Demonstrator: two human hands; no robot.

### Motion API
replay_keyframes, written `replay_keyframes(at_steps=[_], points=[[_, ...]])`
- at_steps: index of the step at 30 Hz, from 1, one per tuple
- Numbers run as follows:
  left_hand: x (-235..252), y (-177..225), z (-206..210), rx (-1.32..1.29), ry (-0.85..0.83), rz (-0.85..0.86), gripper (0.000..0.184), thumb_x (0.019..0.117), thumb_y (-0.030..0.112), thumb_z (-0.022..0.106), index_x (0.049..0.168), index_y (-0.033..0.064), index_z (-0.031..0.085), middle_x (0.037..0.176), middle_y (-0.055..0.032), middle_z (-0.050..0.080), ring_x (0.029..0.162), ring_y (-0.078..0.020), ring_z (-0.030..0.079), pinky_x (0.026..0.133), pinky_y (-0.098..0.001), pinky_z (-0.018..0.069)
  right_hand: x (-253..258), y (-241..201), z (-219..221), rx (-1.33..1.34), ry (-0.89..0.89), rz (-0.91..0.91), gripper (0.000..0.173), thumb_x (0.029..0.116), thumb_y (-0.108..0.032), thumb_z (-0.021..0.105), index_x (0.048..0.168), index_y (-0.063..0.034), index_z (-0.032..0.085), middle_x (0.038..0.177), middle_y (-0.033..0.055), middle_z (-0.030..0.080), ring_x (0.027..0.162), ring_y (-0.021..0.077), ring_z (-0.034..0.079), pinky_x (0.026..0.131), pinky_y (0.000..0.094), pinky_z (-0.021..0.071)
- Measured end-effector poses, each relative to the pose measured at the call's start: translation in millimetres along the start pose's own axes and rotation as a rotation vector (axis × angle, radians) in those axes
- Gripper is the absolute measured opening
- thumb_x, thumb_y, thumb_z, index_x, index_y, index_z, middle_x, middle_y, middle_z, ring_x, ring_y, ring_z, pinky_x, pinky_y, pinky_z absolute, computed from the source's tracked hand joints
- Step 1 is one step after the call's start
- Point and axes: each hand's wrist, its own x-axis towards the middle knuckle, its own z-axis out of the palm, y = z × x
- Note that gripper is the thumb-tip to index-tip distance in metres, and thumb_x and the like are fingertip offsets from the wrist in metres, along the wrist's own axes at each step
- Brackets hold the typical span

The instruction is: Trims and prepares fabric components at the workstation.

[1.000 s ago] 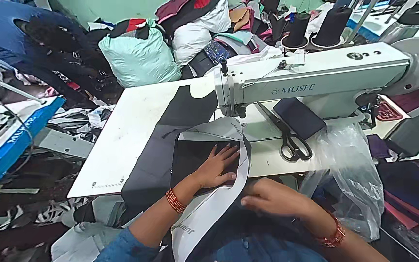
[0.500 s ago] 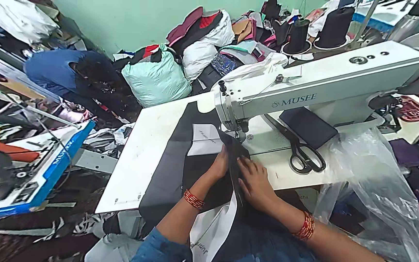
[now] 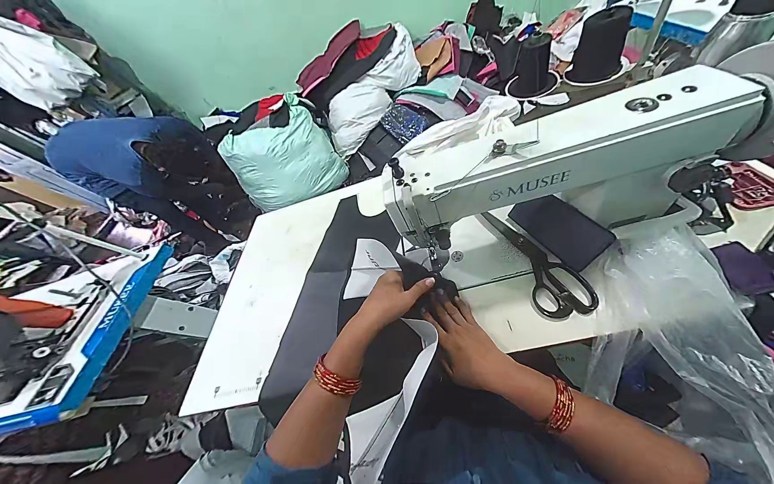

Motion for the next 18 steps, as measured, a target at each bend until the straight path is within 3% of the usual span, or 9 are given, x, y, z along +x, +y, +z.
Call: replay_keyframes(at_steps=[2,4,7,10,12,15,18], points=[[5,8,3,0.085,0.043,-0.043,0.039,0.1010,0.038,0.065,0.105,0.0001,0.070,0.097,-0.0122,0.071,0.094,-0.0183,0.068,0.092,-0.0436,0.0525,1,-1,-5,0.002,-0.055,0.009,0.066,0.0937,-0.030,0.061,0.152,-0.0021,0.047,0.160,0.0301,0.035,0.150,0.0492,0.029,0.117,0.0707,0.0238],[10,6,7,0.091,0.094,-0.040,0.034,0.1014,0.035,0.064,0.101,0.0011,0.071,0.094,-0.0111,0.071,0.091,-0.0180,0.068,0.089,-0.0426,0.0533,0,-2,-5,-0.024,-0.074,0.031,0.064,0.0954,-0.031,0.058,0.153,-0.0051,0.046,0.162,0.0280,0.033,0.151,0.0508,0.027,0.115,0.0731,0.0239],[12,0,8,0.206,0.164,0.031,0.030,0.1055,0.026,0.058,0.111,-0.0002,0.071,0.104,-0.0177,0.072,0.105,-0.0283,0.069,0.098,-0.0495,0.0510,-1,0,-2,-0.049,-0.071,0.053,0.060,0.1010,-0.036,0.047,0.155,-0.0103,0.045,0.164,0.0226,0.032,0.152,0.0487,0.026,0.116,0.0714,0.0236],[8,-8,11,0.315,0.246,0.048,0.034,0.1062,0.027,0.056,0.113,-0.0025,0.070,0.103,-0.0220,0.073,0.105,-0.0363,0.070,0.097,-0.0554,0.0511,-2,2,0,-0.065,-0.078,0.055,0.059,0.1028,-0.039,0.041,0.155,-0.0122,0.045,0.165,0.0212,0.032,0.152,0.0482,0.027,0.117,0.0699,0.0240],[8,-18,13,0.199,0.308,0.046,0.032,0.1047,0.025,0.058,0.109,-0.0045,0.070,0.099,-0.0206,0.073,0.100,-0.0310,0.071,0.095,-0.0511,0.0520,0,1,-3,-0.069,-0.137,0.068,0.060,0.1036,-0.040,0.039,0.157,-0.0124,0.042,0.166,0.0217,0.028,0.153,0.0483,0.023,0.118,0.0696,0.0211],[13,-34,14,-0.138,0.332,0.017,0.024,0.1042,0.017,0.060,0.108,-0.0059,0.066,0.095,-0.0128,0.070,0.089,-0.0135,0.068,0.088,-0.0348,0.0545,1,1,-5,-0.077,-0.146,0.061,0.060,0.1035,-0.040,0.039,0.156,-0.0116,0.044,0.166,0.0230,0.029,0.152,0.0491,0.024,0.118,0.0690,0.0226],[9,-38,19,-0.343,0.355,0.050,0.019,0.1040,0.010,0.058,0.108,-0.0065,0.065,0.094,-0.0089,0.072,0.086,-0.0060,0.069,0.085,-0.0270,0.0569,1,2,-8,-0.067,-0.167,0.063,0.061,0.1033,-0.041,0.039,0.157,-0.0120,0.043,0.166,0.0226,0.027,0.153,0.0486,0.023,0.118,0.0680,0.0229]])
